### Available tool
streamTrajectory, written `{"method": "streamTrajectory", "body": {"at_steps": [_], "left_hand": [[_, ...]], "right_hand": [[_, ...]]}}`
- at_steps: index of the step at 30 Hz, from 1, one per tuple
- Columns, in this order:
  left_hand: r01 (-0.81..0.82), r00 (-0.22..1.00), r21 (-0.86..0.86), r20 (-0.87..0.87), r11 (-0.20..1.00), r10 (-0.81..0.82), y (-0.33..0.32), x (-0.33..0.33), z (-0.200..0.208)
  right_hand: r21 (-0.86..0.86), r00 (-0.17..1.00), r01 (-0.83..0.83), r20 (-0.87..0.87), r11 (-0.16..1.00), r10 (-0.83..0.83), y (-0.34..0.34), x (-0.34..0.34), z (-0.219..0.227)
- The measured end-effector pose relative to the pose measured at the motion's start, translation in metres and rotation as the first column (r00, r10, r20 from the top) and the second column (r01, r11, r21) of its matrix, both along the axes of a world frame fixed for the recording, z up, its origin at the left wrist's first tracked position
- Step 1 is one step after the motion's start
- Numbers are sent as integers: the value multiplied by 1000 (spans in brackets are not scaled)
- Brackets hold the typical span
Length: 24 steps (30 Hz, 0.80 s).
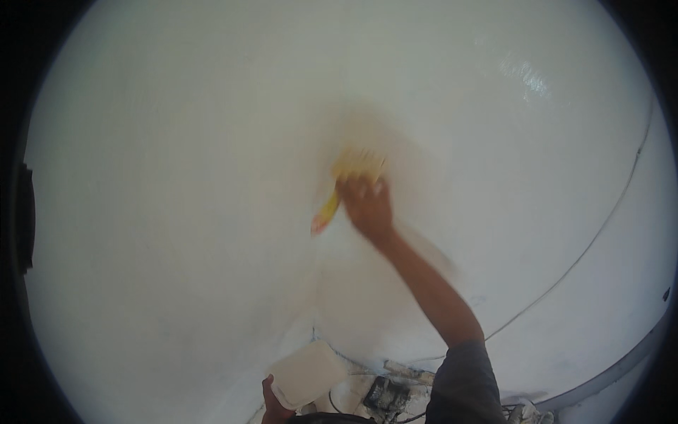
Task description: The person paints a white wall using a brush, dipping it into a small white container of paint and applying it to the wall surface with repeated strokes.
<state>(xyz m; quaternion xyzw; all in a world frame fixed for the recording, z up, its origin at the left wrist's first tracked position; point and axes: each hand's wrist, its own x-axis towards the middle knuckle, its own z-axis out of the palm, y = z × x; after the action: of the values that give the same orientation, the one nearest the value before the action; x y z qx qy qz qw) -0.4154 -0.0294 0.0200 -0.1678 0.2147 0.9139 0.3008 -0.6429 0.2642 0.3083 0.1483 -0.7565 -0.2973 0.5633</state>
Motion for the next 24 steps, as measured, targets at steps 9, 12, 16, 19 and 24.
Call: {"method": "streamTrajectory", "body": {"at_steps": [9, 12, 16, 19, 24], "left_hand": [[30, 984, -170, -170, 985, -59, -9, 5, 6], [9, 863, -409, -457, 912, -214, -13, 4, -15], [-41, 998, -100, -58, 994, 35, -16, 12, -3], [-16, 996, -42, -87, 999, 12, -12, 10, -10], [26, 997, -19, -73, 999, -28, -6, 8, -8]], "right_hand": [[-50, 796, -129, 591, 990, 134, -7, 3, -210], [-274, 797, 161, 603, 948, 38, -12, -17, -109], [-431, 939, -286, 51, 856, 340, -10, -2, 30], [-217, 958, -283, -103, 934, 267, -14, 16, 64], [-90, 996, -70, 45, 993, 75, 2, -2, -72]]}}
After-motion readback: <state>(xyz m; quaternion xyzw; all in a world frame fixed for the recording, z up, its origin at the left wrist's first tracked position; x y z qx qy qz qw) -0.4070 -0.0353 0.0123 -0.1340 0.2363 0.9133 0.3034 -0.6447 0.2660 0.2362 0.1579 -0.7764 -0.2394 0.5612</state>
